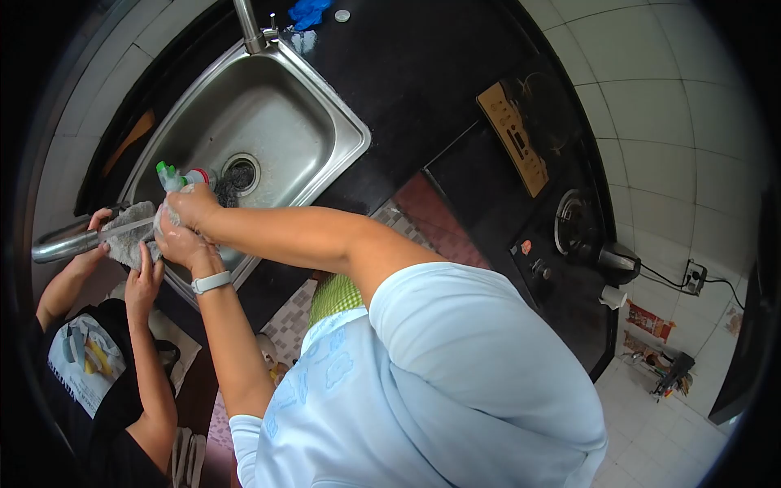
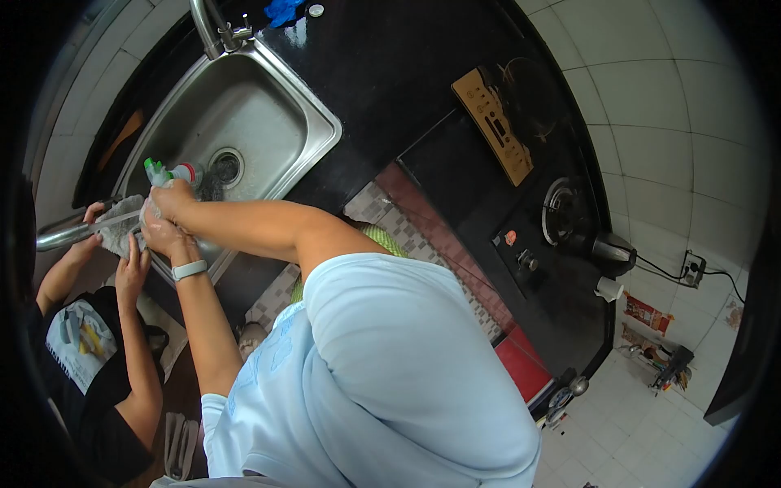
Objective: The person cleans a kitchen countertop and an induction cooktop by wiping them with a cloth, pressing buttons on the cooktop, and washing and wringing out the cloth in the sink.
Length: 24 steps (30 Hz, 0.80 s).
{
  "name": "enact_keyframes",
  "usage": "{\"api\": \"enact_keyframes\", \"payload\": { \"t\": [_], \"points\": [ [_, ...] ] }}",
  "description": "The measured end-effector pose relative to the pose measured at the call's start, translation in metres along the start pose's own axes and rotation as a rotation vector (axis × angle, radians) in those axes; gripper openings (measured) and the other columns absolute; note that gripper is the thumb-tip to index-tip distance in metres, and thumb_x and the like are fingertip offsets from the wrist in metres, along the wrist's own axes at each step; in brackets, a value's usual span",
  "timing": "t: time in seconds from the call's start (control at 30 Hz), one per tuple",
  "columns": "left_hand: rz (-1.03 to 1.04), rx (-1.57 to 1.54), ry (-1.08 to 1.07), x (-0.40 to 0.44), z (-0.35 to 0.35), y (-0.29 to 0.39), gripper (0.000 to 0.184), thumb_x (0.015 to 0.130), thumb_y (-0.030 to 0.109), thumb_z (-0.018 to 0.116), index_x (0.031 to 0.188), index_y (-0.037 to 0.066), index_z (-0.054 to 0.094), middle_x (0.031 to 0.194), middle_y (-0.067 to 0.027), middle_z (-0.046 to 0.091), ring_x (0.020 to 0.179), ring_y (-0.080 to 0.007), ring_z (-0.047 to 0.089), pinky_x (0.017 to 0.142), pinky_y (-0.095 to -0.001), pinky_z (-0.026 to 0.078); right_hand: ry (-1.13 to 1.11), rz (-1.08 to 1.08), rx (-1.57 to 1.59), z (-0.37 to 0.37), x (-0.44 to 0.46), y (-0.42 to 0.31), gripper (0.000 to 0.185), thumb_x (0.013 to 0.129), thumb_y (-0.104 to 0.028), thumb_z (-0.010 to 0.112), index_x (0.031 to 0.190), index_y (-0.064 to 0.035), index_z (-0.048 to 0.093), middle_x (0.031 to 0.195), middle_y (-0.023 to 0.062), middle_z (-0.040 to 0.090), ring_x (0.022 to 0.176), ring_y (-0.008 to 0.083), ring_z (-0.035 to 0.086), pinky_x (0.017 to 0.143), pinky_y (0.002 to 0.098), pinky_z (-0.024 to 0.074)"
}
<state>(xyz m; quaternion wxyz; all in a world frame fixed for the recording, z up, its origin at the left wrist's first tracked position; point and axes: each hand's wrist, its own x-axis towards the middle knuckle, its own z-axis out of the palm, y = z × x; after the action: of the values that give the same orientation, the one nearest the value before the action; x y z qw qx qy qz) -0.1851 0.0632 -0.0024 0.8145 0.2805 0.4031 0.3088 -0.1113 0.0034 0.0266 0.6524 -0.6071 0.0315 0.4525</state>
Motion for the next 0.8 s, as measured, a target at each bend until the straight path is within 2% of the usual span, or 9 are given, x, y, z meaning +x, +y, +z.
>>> {"api": "enact_keyframes", "payload": {
  "t": [0.03, 0.13, 0.17, 0.27, 0.33, 0.47, 0.6, 0.67, 0.8],
  "points": [
    [0.174, 0.278, 0.071, -0.006, 0.01, -0.012, 0.034, 0.078, 0.016, 0.058, 0.11, 0.006, 0.052, 0.106, -0.0104, 0.054, 0.098, -0.0215, 0.052, 0.086, -0.0295, 0.044, 0.021, 0.078, 0.21, 0.001, 0.003, 0.004, 0.032, 0.078, -0.025, 0.058, 0.091, 0.0041, 0.063, 0.092, 0.0215, 0.065, 0.086, 0.0317, 0.065, 0.073, 0.0394, 0.0489],
    [0.506, 0.531, 0.188, -0.026, 0.036, -0.015, 0.023, 0.079, 0.013, 0.051, 0.091, -0.002, 0.065, 0.087, -0.0099, 0.065, 0.08, -0.0205, 0.061, 0.076, -0.0297, 0.048, 0.018, 0.201, 0.215, -0.009, -0.003, -0.01, 0.029, 0.078, -0.018, 0.054, 0.091, 0.0062, 0.062, 0.092, 0.0204, 0.065, 0.087, 0.0284, 0.065, 0.072, 0.0398, 0.0489],
    [0.506, 0.534, 0.191, -0.037, 0.044, -0.017, 0.023, 0.079, 0.013, 0.051, 0.091, -0.002, 0.065, 0.087, -0.0099, 0.065, 0.08, -0.0205, 0.061, 0.076, -0.0297, 0.048, 0.016, 0.204, 0.216, -0.01, 0.001, -0.006, 0.029, 0.078, -0.018, 0.054, 0.091, 0.0062, 0.062, 0.092, 0.0204, 0.065, 0.087, 0.0284, 0.065, 0.072, 0.0398, 0.0489],
    [0.772, 0.789, 0.183, -0.051, 0.057, -0.016, 0.02, 0.076, 0.007, 0.052, 0.089, -0.003, 0.064, 0.089, -0.0095, 0.066, 0.081, -0.0189, 0.061, 0.078, -0.0307, 0.048, -0.086, 0.274, 0.355, -0.017, 0.01, 0.002, 0.026, 0.079, -0.016, 0.05, 0.088, 0.0059, 0.062, 0.088, 0.0188, 0.065, 0.081, 0.0277, 0.064, 0.069, 0.0405, 0.0489],
    [0.822, 0.9, 0.152, -0.06, 0.062, -0.015, 0.019, 0.076, 0.006, 0.052, 0.087, -0.002, 0.065, 0.089, -0.0099, 0.066, 0.082, -0.0201, 0.061, 0.079, -0.031, 0.048, -0.152, 0.287, 0.331, -0.025, 0.0, -0.008, 0.02, 0.083, -0.014, 0.045, 0.083, -0.0009, 0.059, 0.083, 0.0119, 0.06, 0.074, 0.0219, 0.059, 0.066, 0.0372, 0.0467],
    [0.94, 1.162, 0.068, -0.074, 0.067, -0.013, 0.016, 0.075, 0.001, 0.051, 0.083, 0.0, 0.065, 0.09, -0.0126, 0.066, 0.085, -0.0249, 0.062, 0.081, -0.0328, 0.047, -0.243, 0.413, 0.513, -0.033, -0.008, -0.01, 0.022, 0.086, -0.018, 0.039, 0.078, -0.0068, 0.055, 0.082, 0.01, 0.058, 0.072, 0.0218, 0.055, 0.07, 0.0357, 0.0453],
    [0.986, 1.203, -0.008, -0.083, 0.068, -0.011, 0.016, 0.074, 0.001, 0.051, 0.083, 0.001, 0.065, 0.092, -0.0138, 0.066, 0.09, -0.0278, 0.062, 0.083, -0.0346, 0.047, -0.252, 0.447, 0.504, -0.037, -0.018, -0.016, 0.022, 0.086, -0.018, 0.038, 0.079, -0.0064, 0.055, 0.084, 0.0109, 0.058, 0.072, 0.0216, 0.055, 0.07, 0.0359, 0.0456],
    [1.129, 1.161, -0.161, -0.083, 0.063, -0.012, 0.016, 0.074, 0.001, 0.052, 0.083, 0.002, 0.064, 0.095, -0.0135, 0.066, 0.095, -0.0282, 0.062, 0.085, -0.0355, 0.046, -0.25, 0.486, 0.5, -0.038, -0.011, -0.005, 0.023, 0.087, -0.018, 0.037, 0.083, -0.0058, 0.056, 0.089, 0.012, 0.059, 0.076, 0.0223, 0.057, 0.07, 0.0377, 0.0464],
    [1.085, 1.187, -0.259, -0.084, 0.053, -0.009, 0.019, 0.075, 0.0, 0.053, 0.09, 0.002, 0.064, 0.096, -0.0149, 0.066, 0.098, -0.0309, 0.061, 0.087, -0.0368, 0.046, -0.179, 0.402, 0.322, -0.047, -0.011, 0.0, 0.027, 0.087, -0.022, 0.044, 0.092, -0.002, 0.061, 0.092, 0.0136, 0.062, 0.08, 0.0238, 0.06, 0.07, 0.0386, 0.048]
  ]
}}
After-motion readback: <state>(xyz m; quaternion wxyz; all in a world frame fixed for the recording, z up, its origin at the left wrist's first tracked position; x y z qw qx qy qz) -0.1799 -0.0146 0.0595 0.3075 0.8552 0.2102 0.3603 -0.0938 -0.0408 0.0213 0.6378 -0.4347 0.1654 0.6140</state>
